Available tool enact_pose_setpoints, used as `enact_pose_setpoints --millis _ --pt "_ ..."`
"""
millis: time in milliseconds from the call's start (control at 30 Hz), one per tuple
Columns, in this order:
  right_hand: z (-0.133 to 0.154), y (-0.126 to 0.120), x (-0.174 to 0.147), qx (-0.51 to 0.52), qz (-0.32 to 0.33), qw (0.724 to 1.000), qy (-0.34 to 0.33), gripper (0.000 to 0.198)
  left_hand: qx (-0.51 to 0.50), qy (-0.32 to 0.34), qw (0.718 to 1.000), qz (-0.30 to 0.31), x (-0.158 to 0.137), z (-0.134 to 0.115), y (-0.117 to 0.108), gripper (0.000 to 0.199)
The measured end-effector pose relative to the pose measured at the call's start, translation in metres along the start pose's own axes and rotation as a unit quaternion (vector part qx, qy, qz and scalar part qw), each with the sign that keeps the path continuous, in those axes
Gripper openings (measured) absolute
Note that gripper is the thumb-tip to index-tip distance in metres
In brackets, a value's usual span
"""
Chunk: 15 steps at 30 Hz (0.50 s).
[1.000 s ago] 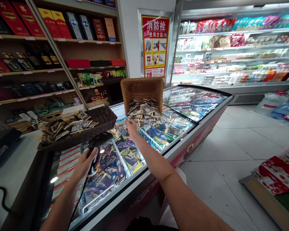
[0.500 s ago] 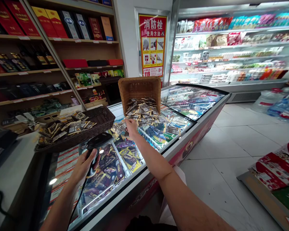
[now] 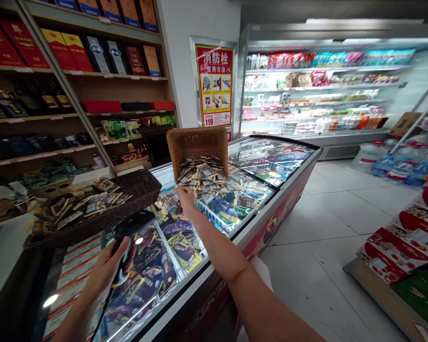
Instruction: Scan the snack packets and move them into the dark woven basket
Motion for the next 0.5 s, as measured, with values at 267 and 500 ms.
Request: enact_pose_setpoints --millis 267,500 --pt "0.027 -0.036 0.018 0.059 -0.178 0.98 -0.066 0.022 0.004 0.002 0.999 -0.033 -0.009 -0.014 -0.001 0.056" --pt "0.045 -0.093 0.039 0.017 -0.336 0.933 -0.128 0.038 0.006 0.004 1.0 -0.024 -0.009 -0.012 0.0 0.054"
Point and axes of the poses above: each hand's wrist, its own x-axis towards the middle knuckle, its own y-axis out of the palm, z = x × y, the point moved 7 cm from there along x, towards the middle knuckle, and after that the axes turned 7 degrees about -z, right-handed, at the moved point
